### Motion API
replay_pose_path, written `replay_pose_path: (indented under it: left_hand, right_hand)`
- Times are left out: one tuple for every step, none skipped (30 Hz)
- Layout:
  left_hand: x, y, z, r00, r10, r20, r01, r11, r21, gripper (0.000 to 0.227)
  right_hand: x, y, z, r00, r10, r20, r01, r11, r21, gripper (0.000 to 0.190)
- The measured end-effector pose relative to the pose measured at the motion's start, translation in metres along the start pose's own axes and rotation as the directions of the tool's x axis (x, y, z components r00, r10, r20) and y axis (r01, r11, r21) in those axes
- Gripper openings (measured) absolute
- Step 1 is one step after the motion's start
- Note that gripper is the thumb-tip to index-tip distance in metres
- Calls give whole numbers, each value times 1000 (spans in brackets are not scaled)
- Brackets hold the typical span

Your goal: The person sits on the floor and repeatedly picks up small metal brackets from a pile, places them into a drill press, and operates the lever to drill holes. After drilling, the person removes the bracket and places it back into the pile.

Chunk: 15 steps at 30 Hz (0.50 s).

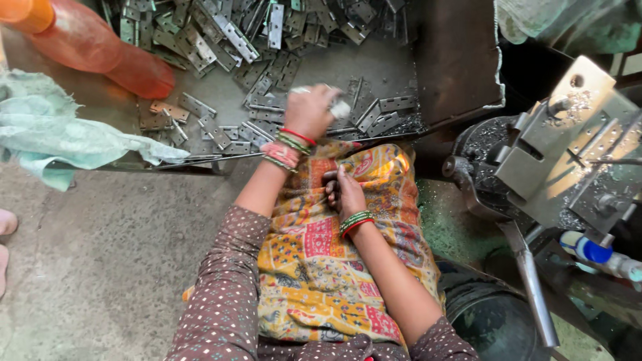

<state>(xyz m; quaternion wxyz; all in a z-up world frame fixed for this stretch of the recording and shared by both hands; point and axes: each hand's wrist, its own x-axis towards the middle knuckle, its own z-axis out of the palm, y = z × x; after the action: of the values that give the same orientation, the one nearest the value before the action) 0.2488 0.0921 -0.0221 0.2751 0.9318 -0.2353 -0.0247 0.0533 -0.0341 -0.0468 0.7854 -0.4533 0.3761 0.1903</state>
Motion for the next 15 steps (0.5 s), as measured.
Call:
replay_pose_path:
  left_hand:
    - [-3, -14, -11, 989, -142, -48, 146, 985, 91, 33]
    - [-3, -30, -21, 957, -270, -107, 286, 943, 172, 31]
    - [-2, -49, -31, 924, -280, -259, 352, 888, 295, 36]
    - [-2, -61, -35, 875, -262, -408, 428, 812, 397, 43]
    - [-5, -69, -35, 870, -265, -416, 425, 831, 360, 46]
    - [-6, -74, -36, 862, -268, -430, 423, 848, 321, 51]
    - [-8, -76, -35, 855, -271, -443, 419, 863, 281, 56]
    - [-10, -74, -33, 889, -271, -369, 383, 882, 273, 53]
    - [-12, -67, -30, 917, -269, -294, 348, 900, 262, 50]
    - [-21, -58, -27, 941, -267, -205, 314, 916, 250, 47]
    - [-29, -49, -25, 951, -290, -108, 307, 925, 222, 43]
    - [-32, -37, -23, 953, -302, -18, 300, 935, 190, 40]
    - [-34, -29, -25, 948, -309, 72, 295, 943, 156, 37]
    - [-31, -23, -28, 967, -250, 49, 241, 960, 139, 38]
    - [-27, -20, -33, 982, -189, 25, 185, 975, 124, 39]
  right_hand:
    - [0, -1, 1, 1000, -1, 1, 1, 1000, -1, 45]
    - [-1, -3, 1, 1000, -6, -1, 6, 1000, 0, 45]
    - [-3, -2, 1, 1000, -4, 3, 4, 1000, 8, 44]
    - [-4, -2, 1, 1000, -3, 6, 3, 1000, 14, 44]
    - [-6, -2, 1, 1000, -3, 9, 3, 1000, 20, 43]
    - [-5, -4, 2, 1000, -8, 9, 8, 1000, 15, 43]
    - [-3, -7, 2, 1000, -13, 8, 13, 1000, 9, 43]
    - [-2, -8, 4, 1000, -17, 7, 17, 1000, 5, 43]
    - [1, -9, 5, 999, -38, 19, 38, 999, 13, 44]
    - [-2, -5, 4, 998, -49, 26, 49, 999, 24, 44]
    - [-5, -1, 4, 998, -61, 33, 60, 998, 35, 44]
    - [-5, -1, 2, 999, -43, 19, 42, 999, 18, 44]
    - [-6, -1, 1, 1000, -25, 4, 25, 1000, 2, 44]
    - [-3, -5, 3, 1000, -14, -14, 14, 1000, -13, 44]
    - [2, -9, 5, 1000, -26, 0, 26, 1000, -2, 44]
